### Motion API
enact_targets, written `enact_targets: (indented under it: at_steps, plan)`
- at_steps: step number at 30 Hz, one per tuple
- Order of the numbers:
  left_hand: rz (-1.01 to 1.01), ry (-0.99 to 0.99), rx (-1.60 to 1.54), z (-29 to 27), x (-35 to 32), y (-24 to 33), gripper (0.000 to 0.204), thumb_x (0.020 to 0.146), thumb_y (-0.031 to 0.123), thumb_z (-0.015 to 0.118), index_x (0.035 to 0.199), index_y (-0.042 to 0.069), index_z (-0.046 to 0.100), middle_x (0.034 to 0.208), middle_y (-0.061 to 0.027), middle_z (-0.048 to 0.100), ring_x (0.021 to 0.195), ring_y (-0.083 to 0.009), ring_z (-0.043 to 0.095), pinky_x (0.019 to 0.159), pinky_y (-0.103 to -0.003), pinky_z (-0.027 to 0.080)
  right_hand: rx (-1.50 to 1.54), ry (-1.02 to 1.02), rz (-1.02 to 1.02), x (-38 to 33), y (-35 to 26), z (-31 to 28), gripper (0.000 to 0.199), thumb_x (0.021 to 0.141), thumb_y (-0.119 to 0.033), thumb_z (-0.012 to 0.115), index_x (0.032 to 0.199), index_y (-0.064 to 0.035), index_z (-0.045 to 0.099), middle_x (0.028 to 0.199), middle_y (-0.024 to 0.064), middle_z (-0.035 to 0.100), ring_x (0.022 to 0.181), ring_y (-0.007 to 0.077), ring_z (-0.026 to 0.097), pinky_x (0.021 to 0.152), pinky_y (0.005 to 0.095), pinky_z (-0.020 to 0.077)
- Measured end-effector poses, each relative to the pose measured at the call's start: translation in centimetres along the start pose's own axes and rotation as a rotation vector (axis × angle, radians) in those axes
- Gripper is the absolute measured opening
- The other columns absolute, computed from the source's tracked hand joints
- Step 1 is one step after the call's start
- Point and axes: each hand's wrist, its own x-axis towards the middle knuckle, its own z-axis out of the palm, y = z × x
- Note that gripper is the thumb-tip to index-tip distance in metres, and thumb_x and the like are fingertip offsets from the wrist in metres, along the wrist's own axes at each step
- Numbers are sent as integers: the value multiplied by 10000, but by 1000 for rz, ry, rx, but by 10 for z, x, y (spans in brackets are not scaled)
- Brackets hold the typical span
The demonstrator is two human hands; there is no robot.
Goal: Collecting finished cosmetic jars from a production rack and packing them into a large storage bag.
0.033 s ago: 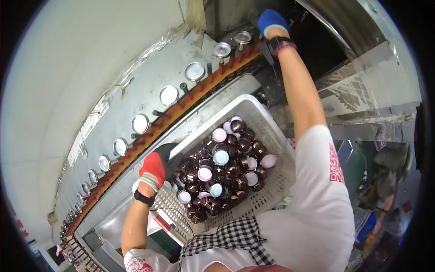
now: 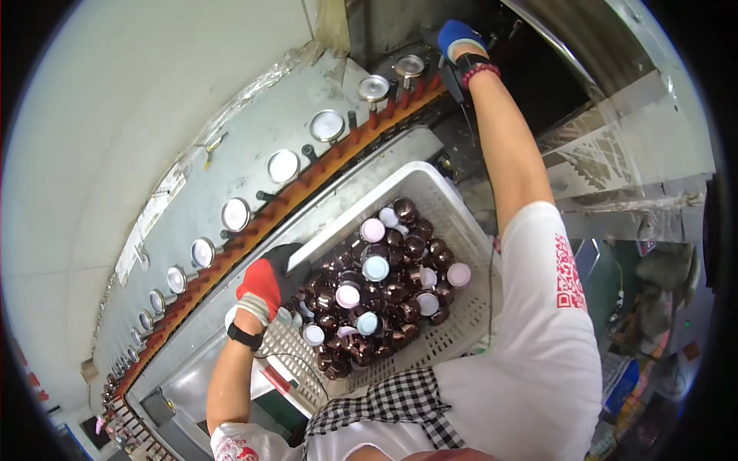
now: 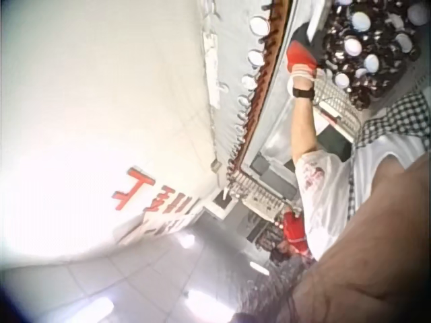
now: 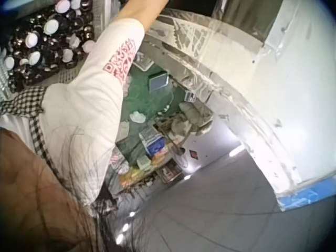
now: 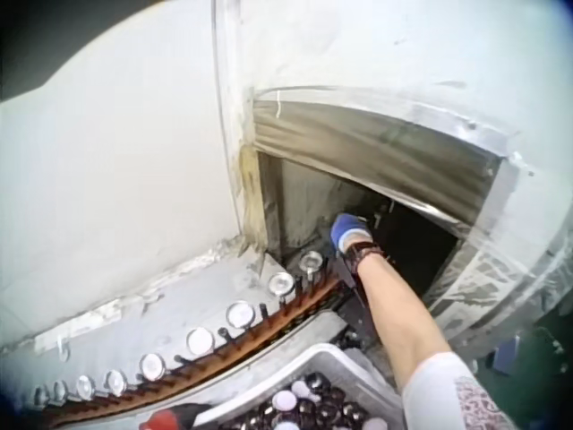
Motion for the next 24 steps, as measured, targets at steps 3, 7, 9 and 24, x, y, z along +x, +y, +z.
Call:
enact_targets:
  at_steps: [3,7,9,24]
  plan:
    - [-83,1,15,-1,-13,-12,428,974,327,773,1338,105,731,1153,-228,778,1068,-410,753,918,-462,590,-85,262,-373,-56,-38,43,177,933,-149,647,984,-36,773,934,264,751,912,461,746,791,535,602]
    - [-57,47,53,-9,-21,-6,438,974,318,772,1349,97,723,1159,-231,775,1072,-412,752,924,-459,589,-96,-108,-677,-279,-81,-24,250,952,-301,739,1059,-82,797,863,235,741,852,435,744,769,484,605]
    - [-77,12,3,-8,-19,-7,446,970,321,773,1347,88,720,1168,-238,770,1081,-424,747,929,-466,586,274,-269,-787,-293,-70,-17,287,960,-335,764,1049,-64,796,833,219,744,821,391,764,747,473,605]
    - [-79,87,55,-9,-16,2,421,959,288,796,1307,57,740,1156,-226,783,1057,-366,774,921,-428,589,-71,-248,-840,-282,-48,2,276,915,-279,776,1118,-92,785,1107,208,775,999,400,746,925,487,595]
